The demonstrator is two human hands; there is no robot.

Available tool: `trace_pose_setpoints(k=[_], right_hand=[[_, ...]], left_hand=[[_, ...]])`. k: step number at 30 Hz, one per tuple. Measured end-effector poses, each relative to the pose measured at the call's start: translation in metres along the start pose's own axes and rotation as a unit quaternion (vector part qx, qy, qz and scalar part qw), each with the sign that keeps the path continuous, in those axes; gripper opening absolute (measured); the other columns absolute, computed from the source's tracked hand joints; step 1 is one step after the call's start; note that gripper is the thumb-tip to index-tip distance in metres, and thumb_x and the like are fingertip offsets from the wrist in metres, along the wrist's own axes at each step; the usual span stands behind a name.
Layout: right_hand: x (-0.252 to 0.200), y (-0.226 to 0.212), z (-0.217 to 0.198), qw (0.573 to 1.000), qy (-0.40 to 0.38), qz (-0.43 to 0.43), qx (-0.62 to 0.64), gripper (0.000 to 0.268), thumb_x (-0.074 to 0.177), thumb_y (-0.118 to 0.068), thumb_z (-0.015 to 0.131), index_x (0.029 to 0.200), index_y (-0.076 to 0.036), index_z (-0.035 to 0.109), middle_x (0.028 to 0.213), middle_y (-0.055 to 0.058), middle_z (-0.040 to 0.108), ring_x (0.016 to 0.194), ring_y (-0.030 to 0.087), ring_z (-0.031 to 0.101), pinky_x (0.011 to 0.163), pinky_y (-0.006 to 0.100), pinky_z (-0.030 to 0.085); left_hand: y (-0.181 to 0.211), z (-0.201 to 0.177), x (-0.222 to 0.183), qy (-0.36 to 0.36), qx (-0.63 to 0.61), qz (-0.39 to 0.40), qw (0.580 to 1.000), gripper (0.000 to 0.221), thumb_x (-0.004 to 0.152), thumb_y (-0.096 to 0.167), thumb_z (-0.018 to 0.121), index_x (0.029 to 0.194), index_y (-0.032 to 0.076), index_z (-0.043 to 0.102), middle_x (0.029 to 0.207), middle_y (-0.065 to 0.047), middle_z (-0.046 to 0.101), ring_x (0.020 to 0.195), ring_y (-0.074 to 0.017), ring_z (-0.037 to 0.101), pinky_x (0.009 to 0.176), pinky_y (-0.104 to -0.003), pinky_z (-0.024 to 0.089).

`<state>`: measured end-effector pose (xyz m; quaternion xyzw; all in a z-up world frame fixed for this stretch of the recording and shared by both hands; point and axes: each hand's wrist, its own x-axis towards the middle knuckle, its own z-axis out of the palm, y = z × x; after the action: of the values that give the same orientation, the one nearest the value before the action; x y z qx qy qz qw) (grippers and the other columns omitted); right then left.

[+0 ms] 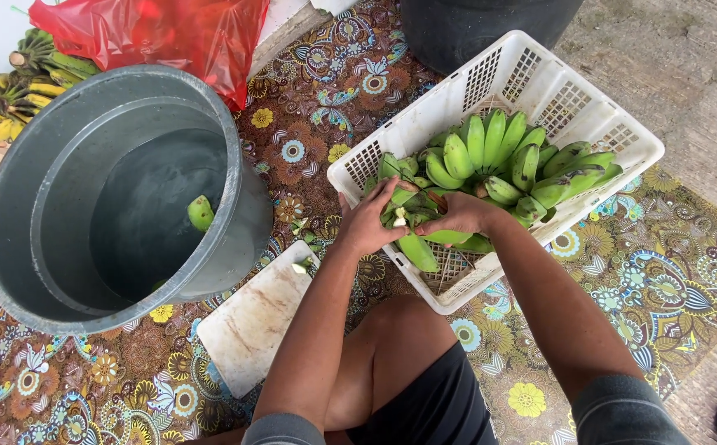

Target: The person picks a green banana from a bunch, cuts it into small pieces on a cutting board using a knife, and then places the pieces into a bucket of water.

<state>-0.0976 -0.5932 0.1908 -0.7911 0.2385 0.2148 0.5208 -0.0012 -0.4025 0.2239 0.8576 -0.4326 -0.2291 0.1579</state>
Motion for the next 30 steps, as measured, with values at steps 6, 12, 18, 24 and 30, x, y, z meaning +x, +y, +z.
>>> trace_pose_setpoints(k=[6, 12, 18, 24, 30], right_hand=[[-0.016, -0.006, 0.007, 0.991, 0.043, 0.019, -0.124, 0.073, 0.062, -0.061, 0.082, 0.091, -0.001, 0.051, 0.078, 0.018, 0.060, 0.075, 0.036, 0.070, 0.062, 0.046, 0.065], [-0.082, -0.094, 0.015, 0.987, 0.049, 0.095, -0.123, 0.086, 0.067, -0.054, 0.083, 0.116, 0.009, 0.051, 0.091, 0.021, 0.067, 0.064, 0.024, 0.072, 0.056, 0.033, 0.064], [-0.097, -0.090, 0.008, 0.996, 0.008, 0.087, 0.000, 0.081, 0.076, -0.040, 0.078, 0.129, 0.011, 0.044, 0.114, 0.028, 0.062, 0.054, 0.025, 0.068, 0.049, 0.036, 0.060], [-0.186, -0.120, -0.063, 0.959, 0.230, 0.036, 0.161, 0.068, 0.078, -0.026, 0.068, 0.132, 0.008, 0.042, 0.128, 0.000, 0.059, 0.071, 0.028, 0.064, 0.065, 0.035, 0.056], [-0.188, -0.087, -0.044, 0.941, 0.334, 0.036, 0.032, 0.057, 0.080, -0.049, 0.068, 0.113, -0.003, 0.056, 0.093, 0.009, 0.061, 0.086, 0.021, 0.057, 0.082, 0.034, 0.043]], left_hand=[[-0.004, 0.008, 0.008, -0.001, 0.001, -0.032, 0.999, 0.092, 0.079, 0.048, 0.071, 0.151, 0.037, 0.015, 0.149, -0.005, 0.040, 0.135, -0.0297, 0.041, 0.104, -0.071, 0.019], [0.014, -0.001, -0.006, 0.033, 0.031, -0.048, 0.998, 0.097, 0.075, 0.048, 0.076, 0.150, 0.035, 0.016, 0.145, -0.004, 0.044, 0.136, -0.0288, 0.039, 0.100, -0.073, 0.025], [0.029, -0.002, -0.020, 0.056, 0.005, -0.070, 0.996, 0.092, 0.078, 0.045, 0.074, 0.150, 0.025, 0.019, 0.142, -0.007, 0.047, 0.136, -0.0286, 0.036, 0.102, -0.076, 0.021], [-0.013, 0.049, 0.003, 0.137, 0.067, -0.107, 0.982, 0.106, 0.060, 0.083, 0.057, 0.134, 0.007, 0.047, 0.146, -0.018, 0.037, 0.144, -0.0237, 0.016, 0.101, -0.075, -0.008], [-0.041, 0.086, -0.020, 0.261, 0.021, -0.012, 0.965, 0.085, 0.074, 0.060, 0.066, 0.137, 0.006, 0.047, 0.152, -0.014, 0.028, 0.143, -0.0299, 0.014, 0.104, -0.073, 0.005]])
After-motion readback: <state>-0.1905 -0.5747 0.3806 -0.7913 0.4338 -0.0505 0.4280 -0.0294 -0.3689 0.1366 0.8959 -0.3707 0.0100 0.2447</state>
